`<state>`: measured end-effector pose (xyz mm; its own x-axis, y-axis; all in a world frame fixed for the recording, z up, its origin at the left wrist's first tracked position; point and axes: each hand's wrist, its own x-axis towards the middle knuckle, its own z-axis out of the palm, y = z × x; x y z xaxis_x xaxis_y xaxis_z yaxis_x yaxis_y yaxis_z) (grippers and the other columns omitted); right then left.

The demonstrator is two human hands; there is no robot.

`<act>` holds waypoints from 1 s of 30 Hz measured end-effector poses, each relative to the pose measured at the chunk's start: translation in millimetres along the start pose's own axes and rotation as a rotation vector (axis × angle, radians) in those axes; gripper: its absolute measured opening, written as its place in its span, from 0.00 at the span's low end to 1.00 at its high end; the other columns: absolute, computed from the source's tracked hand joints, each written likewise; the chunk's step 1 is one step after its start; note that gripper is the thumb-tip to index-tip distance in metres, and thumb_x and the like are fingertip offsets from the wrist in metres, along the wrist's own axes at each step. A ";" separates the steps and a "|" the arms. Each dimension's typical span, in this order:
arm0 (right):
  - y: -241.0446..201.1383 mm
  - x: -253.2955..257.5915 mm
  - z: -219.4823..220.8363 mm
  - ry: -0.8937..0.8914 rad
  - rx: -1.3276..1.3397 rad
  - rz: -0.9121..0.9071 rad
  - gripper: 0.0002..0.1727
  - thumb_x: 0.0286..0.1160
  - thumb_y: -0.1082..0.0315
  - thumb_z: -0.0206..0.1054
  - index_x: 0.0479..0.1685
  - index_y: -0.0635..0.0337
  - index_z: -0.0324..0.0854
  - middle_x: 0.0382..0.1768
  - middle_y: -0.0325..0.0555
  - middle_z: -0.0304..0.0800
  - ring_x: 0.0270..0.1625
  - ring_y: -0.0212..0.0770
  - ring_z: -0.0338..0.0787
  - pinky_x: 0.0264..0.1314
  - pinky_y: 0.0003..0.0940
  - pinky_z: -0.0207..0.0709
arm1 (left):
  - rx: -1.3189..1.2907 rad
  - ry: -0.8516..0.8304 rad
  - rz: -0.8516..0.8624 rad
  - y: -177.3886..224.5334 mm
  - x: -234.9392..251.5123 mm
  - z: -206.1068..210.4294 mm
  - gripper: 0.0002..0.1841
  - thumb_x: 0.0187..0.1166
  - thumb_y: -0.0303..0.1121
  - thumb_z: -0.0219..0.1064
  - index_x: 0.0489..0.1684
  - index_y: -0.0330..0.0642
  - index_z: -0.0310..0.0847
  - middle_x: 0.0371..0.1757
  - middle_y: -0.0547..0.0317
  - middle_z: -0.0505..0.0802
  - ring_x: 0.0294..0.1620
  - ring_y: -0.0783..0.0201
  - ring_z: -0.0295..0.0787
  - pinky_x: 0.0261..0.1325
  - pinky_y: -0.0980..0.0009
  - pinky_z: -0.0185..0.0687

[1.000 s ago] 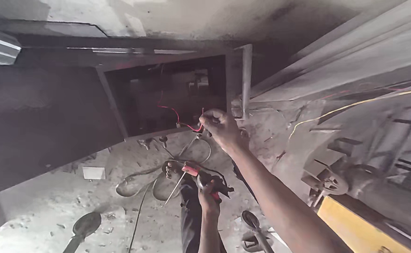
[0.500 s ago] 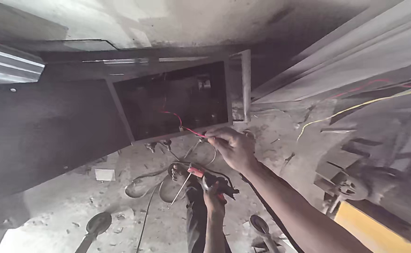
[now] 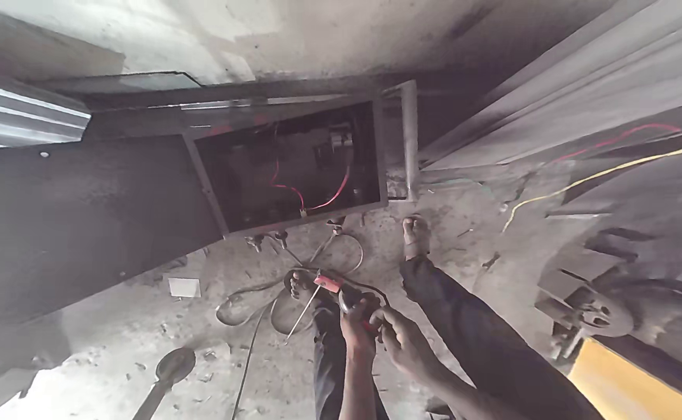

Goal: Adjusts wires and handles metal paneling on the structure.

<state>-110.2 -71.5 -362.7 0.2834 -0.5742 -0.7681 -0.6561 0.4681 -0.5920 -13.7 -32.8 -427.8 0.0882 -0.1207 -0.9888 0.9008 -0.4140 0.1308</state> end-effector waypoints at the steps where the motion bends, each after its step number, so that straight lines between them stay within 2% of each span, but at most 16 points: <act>1: 4.5 2.8 5.9 0.045 -0.024 -0.031 0.14 0.74 0.72 0.56 0.52 0.56 0.85 0.47 0.42 0.90 0.47 0.36 0.91 0.53 0.37 0.87 | 0.002 0.009 0.010 -0.3 0.3 -0.1 0.14 0.84 0.27 0.55 0.63 0.30 0.73 0.43 0.41 0.94 0.40 0.54 0.95 0.42 0.60 0.92; 2: 7.1 7.4 9.9 0.082 -0.043 -0.069 0.15 0.73 0.72 0.57 0.54 0.57 0.85 0.50 0.44 0.90 0.52 0.37 0.91 0.57 0.38 0.86 | 0.003 0.006 0.029 -0.8 1.6 -0.5 0.13 0.82 0.26 0.55 0.61 0.31 0.73 0.41 0.44 0.94 0.37 0.57 0.94 0.39 0.63 0.91; 4: 7.8 13.0 12.8 0.104 -0.068 -0.134 0.15 0.74 0.70 0.58 0.55 0.58 0.85 0.52 0.47 0.89 0.55 0.39 0.90 0.57 0.38 0.87 | 0.004 0.016 0.066 -2.5 0.6 0.3 0.11 0.79 0.26 0.55 0.56 0.33 0.75 0.35 0.50 0.93 0.31 0.63 0.92 0.33 0.68 0.89; 6: 9.2 15.1 11.4 0.079 -0.088 -0.181 0.15 0.76 0.69 0.57 0.55 0.58 0.85 0.56 0.48 0.89 0.59 0.40 0.90 0.60 0.37 0.87 | 0.016 0.034 0.080 -3.5 -2.9 3.3 0.10 0.81 0.24 0.53 0.54 0.34 0.74 0.32 0.54 0.92 0.31 0.67 0.92 0.34 0.70 0.89; 8: 13.9 19.8 11.2 0.050 -0.097 -0.188 0.14 0.79 0.68 0.57 0.56 0.58 0.85 0.57 0.49 0.89 0.60 0.40 0.90 0.60 0.37 0.87 | 0.048 0.080 0.087 -4.9 -2.7 6.0 0.08 0.82 0.24 0.50 0.49 0.36 0.74 0.27 0.59 0.89 0.26 0.71 0.89 0.30 0.74 0.87; 14: 25.5 29.1 8.7 -0.023 -0.101 -0.125 0.14 0.79 0.63 0.58 0.55 0.55 0.84 0.54 0.46 0.88 0.57 0.40 0.90 0.58 0.39 0.86 | 0.106 0.118 0.084 -13.8 5.3 1.9 0.08 0.80 0.25 0.48 0.41 0.38 0.74 0.23 0.59 0.85 0.23 0.70 0.84 0.28 0.72 0.83; 20: 20.3 34.7 4.5 -0.094 -0.135 -0.044 0.14 0.78 0.62 0.59 0.55 0.56 0.83 0.54 0.48 0.88 0.56 0.44 0.90 0.58 0.43 0.86 | 0.129 0.131 0.080 -14.9 3.9 4.0 0.08 0.83 0.26 0.48 0.42 0.38 0.74 0.23 0.60 0.85 0.22 0.70 0.84 0.28 0.73 0.83; 23: 18.5 35.7 2.4 -0.118 -0.148 -0.036 0.14 0.78 0.62 0.60 0.55 0.57 0.82 0.54 0.50 0.88 0.57 0.45 0.90 0.58 0.45 0.85 | 0.116 0.128 0.095 -15.3 2.3 6.0 0.08 0.81 0.25 0.48 0.40 0.39 0.74 0.22 0.62 0.84 0.21 0.72 0.84 0.27 0.74 0.83; 26: 17.3 36.8 -1.7 -0.132 -0.159 -0.027 0.15 0.78 0.62 0.61 0.57 0.58 0.82 0.53 0.51 0.89 0.57 0.47 0.90 0.59 0.46 0.85 | 0.092 0.121 0.089 -17.8 1.3 8.2 0.09 0.81 0.25 0.46 0.43 0.39 0.73 0.24 0.61 0.86 0.24 0.71 0.86 0.29 0.73 0.85; 30: 20.0 39.8 -6.8 -0.141 -0.166 -0.021 0.15 0.80 0.60 0.59 0.56 0.57 0.81 0.48 0.49 0.89 0.51 0.47 0.91 0.54 0.48 0.85 | 0.057 0.113 0.079 -22.2 1.6 12.5 0.09 0.83 0.26 0.47 0.46 0.37 0.74 0.27 0.58 0.88 0.27 0.69 0.88 0.33 0.70 0.87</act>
<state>-116.9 -89.6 -403.5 0.3856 -0.4778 -0.7893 -0.7518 0.3332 -0.5690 -38.9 -35.0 -431.4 0.2079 -0.0539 -0.9767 0.8641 -0.4578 0.2092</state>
